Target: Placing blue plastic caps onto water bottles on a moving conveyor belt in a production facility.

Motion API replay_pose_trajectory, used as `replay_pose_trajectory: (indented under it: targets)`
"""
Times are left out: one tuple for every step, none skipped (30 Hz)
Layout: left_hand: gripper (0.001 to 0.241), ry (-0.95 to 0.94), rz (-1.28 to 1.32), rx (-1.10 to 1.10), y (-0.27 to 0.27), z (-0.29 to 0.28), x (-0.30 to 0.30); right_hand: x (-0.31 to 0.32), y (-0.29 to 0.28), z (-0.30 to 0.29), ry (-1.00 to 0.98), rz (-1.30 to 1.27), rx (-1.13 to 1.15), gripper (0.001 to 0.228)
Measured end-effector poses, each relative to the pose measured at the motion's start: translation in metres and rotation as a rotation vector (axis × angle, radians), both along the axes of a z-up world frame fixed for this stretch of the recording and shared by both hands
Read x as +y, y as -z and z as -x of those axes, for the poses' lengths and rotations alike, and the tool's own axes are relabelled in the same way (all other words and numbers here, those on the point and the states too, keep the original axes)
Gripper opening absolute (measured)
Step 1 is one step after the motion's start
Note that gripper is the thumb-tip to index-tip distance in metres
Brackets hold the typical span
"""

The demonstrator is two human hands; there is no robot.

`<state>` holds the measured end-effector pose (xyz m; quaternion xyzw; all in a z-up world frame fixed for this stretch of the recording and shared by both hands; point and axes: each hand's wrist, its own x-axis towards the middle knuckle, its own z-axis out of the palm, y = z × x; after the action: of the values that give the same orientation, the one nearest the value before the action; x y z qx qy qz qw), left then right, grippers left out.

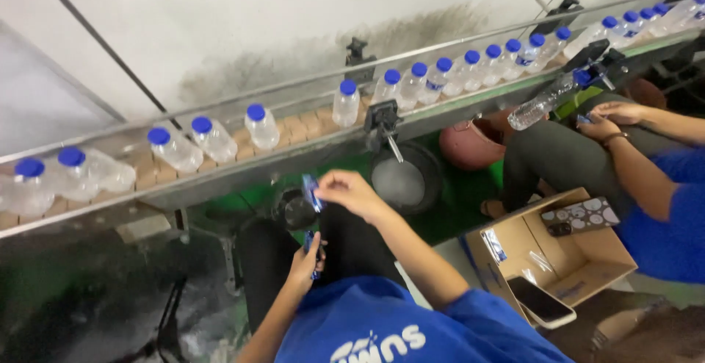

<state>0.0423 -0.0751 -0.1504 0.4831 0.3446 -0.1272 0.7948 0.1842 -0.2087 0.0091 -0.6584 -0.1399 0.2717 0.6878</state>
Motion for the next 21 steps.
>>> replay_pose_trajectory:
  targets:
    - [0.054, 0.081, -0.125, 0.031, 0.027, 0.005, 0.002, 0.004, -0.006, -0.005, 0.022, -0.012, -0.126, 0.012]
    - [0.058, 0.163, -0.249, 0.061, 0.053, 0.009, 0.003, 0.008, -0.012, -0.011, 0.043, -0.024, -0.251, 0.013]
    - [0.058, 0.168, -0.253, 0.054, 0.047, 0.002, 0.002, 0.015, -0.022, -0.024, 0.049, -0.026, -0.258, 0.013]
    - [0.055, 0.161, -0.269, 0.047, 0.04, -0.004, 0.001, 0.021, -0.032, -0.038, 0.062, -0.008, -0.392, 0.013]
    - [0.052, 0.154, -0.282, 0.047, 0.034, -0.006, -0.003, 0.026, -0.041, -0.047, 0.073, 0.015, -0.518, 0.014]
    - [0.052, 0.16, -0.281, 0.046, 0.045, -0.009, -0.003, 0.029, -0.06, -0.06, 0.079, 0.017, -0.517, 0.014]
    - [0.053, 0.133, -0.267, 0.052, 0.056, -0.008, -0.002, 0.035, -0.078, -0.07, 0.097, 0.112, -0.725, 0.013]
    - [0.055, 0.107, -0.253, 0.057, 0.067, -0.007, 0.0, 0.041, -0.096, -0.08, 0.113, 0.209, -0.932, 0.012]
    - [0.055, 0.108, -0.253, 0.051, 0.066, -0.007, 0.0, 0.047, -0.097, -0.091, 0.116, 0.21, -0.938, 0.012]
    - [0.054, 0.097, -0.231, 0.038, 0.065, -0.007, 0.001, 0.054, -0.099, -0.103, 0.073, 0.327, -1.016, 0.014]
    - [0.055, 0.084, -0.205, 0.025, 0.065, -0.007, -0.001, 0.06, -0.101, -0.115, 0.025, 0.447, -1.094, 0.017]
    - [0.055, 0.082, -0.2, 0.017, 0.064, -0.012, -0.002, 0.063, -0.101, -0.128, 0.023, 0.451, -1.102, 0.017]
    - [0.056, 0.041, -0.199, -0.054, 0.065, -0.006, -0.002, 0.068, -0.097, -0.134, 0.013, 0.553, -1.163, 0.031]
    - [0.057, -0.002, -0.199, -0.125, 0.065, 0.0, -0.002, 0.073, -0.092, -0.14, 0.002, 0.654, -1.224, 0.049]
    - [0.057, -0.008, -0.203, -0.131, 0.075, 0.005, -0.002, 0.072, -0.084, -0.141, 0.002, 0.648, -1.232, 0.049]
    - [0.055, -0.024, -0.17, -0.107, 0.084, 0.008, -0.001, 0.071, -0.077, -0.142, -0.059, 0.701, -1.158, 0.048]
    - [0.052, -0.04, -0.135, -0.097, 0.091, -0.002, -0.002, 0.07, -0.076, -0.151, -0.113, 0.756, -1.097, 0.047]
    - [0.052, -0.046, -0.138, -0.119, 0.074, -0.015, 0.004, 0.074, -0.093, -0.16, -0.108, 0.754, -1.119, 0.047]
    - [0.045, -0.009, -0.08, -0.05, 0.059, -0.01, 0.007, 0.074, -0.101, -0.159, -0.206, 0.884, -1.014, 0.036]
    - [0.038, 0.028, -0.023, 0.018, 0.045, -0.005, 0.009, 0.073, -0.108, -0.158, -0.307, 1.008, -0.902, 0.027]
    - [0.038, 0.036, -0.02, 0.025, 0.057, -0.002, 0.008, 0.07, -0.105, -0.164, -0.305, 1.012, -0.891, 0.027]
